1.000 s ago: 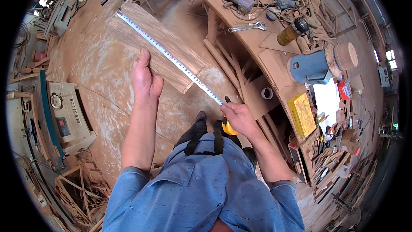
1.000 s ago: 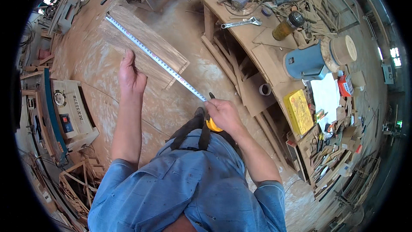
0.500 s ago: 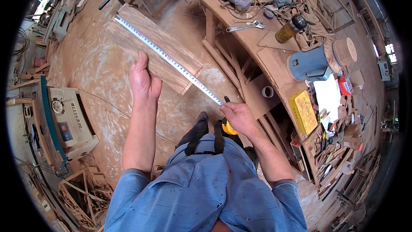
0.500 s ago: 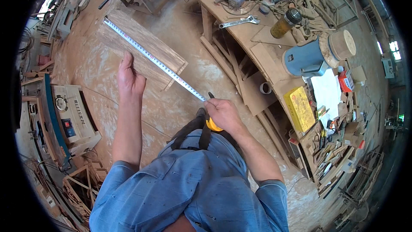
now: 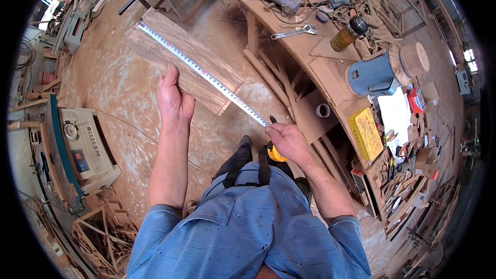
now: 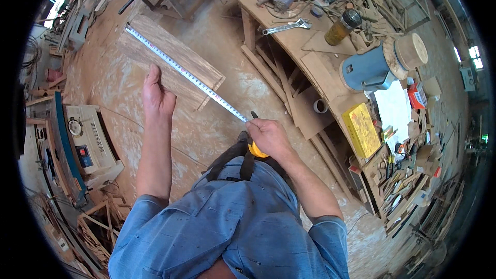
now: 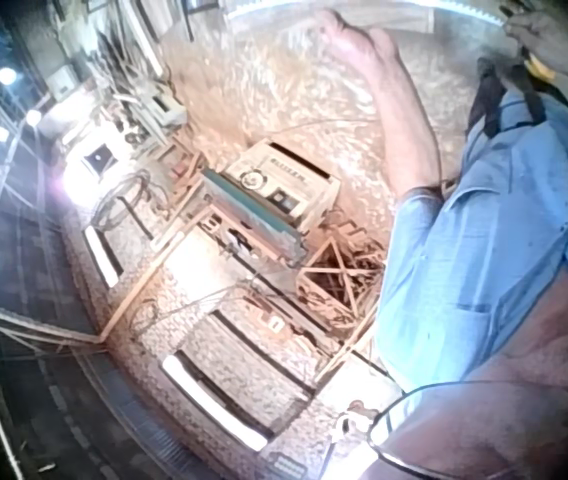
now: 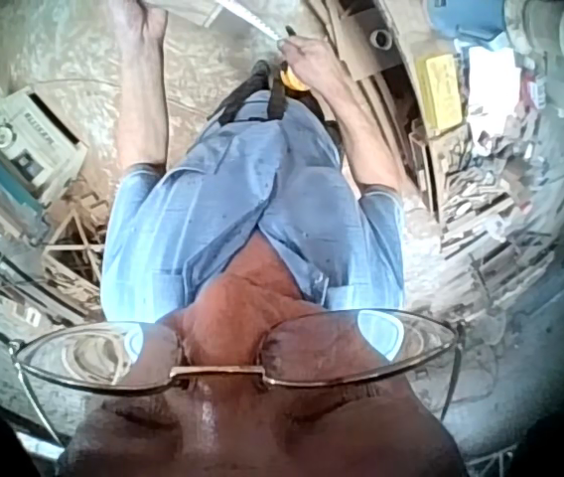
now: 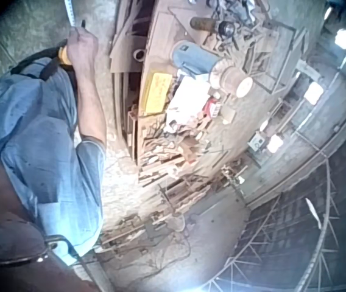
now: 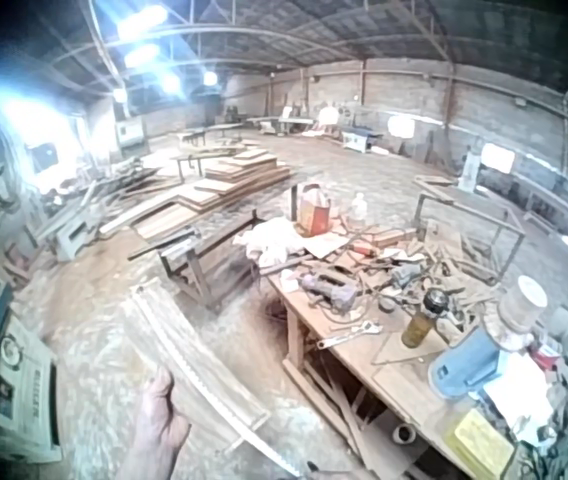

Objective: The person repeatedly cuts small wooden planks on a table saw, then measures each cut piece with a metal square and a tape measure. They handle the planks one at a time, moving between the saw and a workbench to verify dimensions before stacking the finished pieces.

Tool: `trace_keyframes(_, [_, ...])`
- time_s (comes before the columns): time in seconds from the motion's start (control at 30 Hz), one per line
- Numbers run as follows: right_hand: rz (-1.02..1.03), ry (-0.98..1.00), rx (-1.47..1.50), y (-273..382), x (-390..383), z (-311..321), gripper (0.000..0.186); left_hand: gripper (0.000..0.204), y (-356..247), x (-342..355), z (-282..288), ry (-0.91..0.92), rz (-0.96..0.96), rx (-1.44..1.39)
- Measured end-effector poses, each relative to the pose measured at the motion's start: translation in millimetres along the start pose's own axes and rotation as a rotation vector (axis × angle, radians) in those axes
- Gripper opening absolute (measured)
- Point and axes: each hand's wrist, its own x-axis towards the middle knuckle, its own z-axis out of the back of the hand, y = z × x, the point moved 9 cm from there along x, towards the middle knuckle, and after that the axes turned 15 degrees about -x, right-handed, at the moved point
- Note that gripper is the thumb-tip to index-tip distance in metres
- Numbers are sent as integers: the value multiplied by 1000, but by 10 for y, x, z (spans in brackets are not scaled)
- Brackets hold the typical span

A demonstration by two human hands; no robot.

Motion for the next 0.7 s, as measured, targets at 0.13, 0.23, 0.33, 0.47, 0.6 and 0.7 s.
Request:
trace_keyframes(0.13, [7, -19, -5, -11, -25, -6, 24, 31, 7, -14, -14, 9, 6, 11])
trace_keyframes(0.23, [13, -40, 18, -23, -41, -27, 24, 34, 6, 10, 8, 46, 34, -3])
trace_keyframes(0.33, [10, -40, 17, -29, -43, -57, 24, 34, 10, 5, 0, 58, 51, -26])
trace_keyframes(0.47, [25, -139, 69, -89, -90, -37, 23, 33, 44, 14, -7, 10, 31, 94])
trace_keyframes(0.6, [-34, -54, 163, -337, -6, -335, 22, 38, 27, 238, 492, -102, 229, 209])
trace_keyframes(0.7, [327, -247, -82, -131, -64, -186, 30, 46, -20, 126, 435, -269, 194, 310])
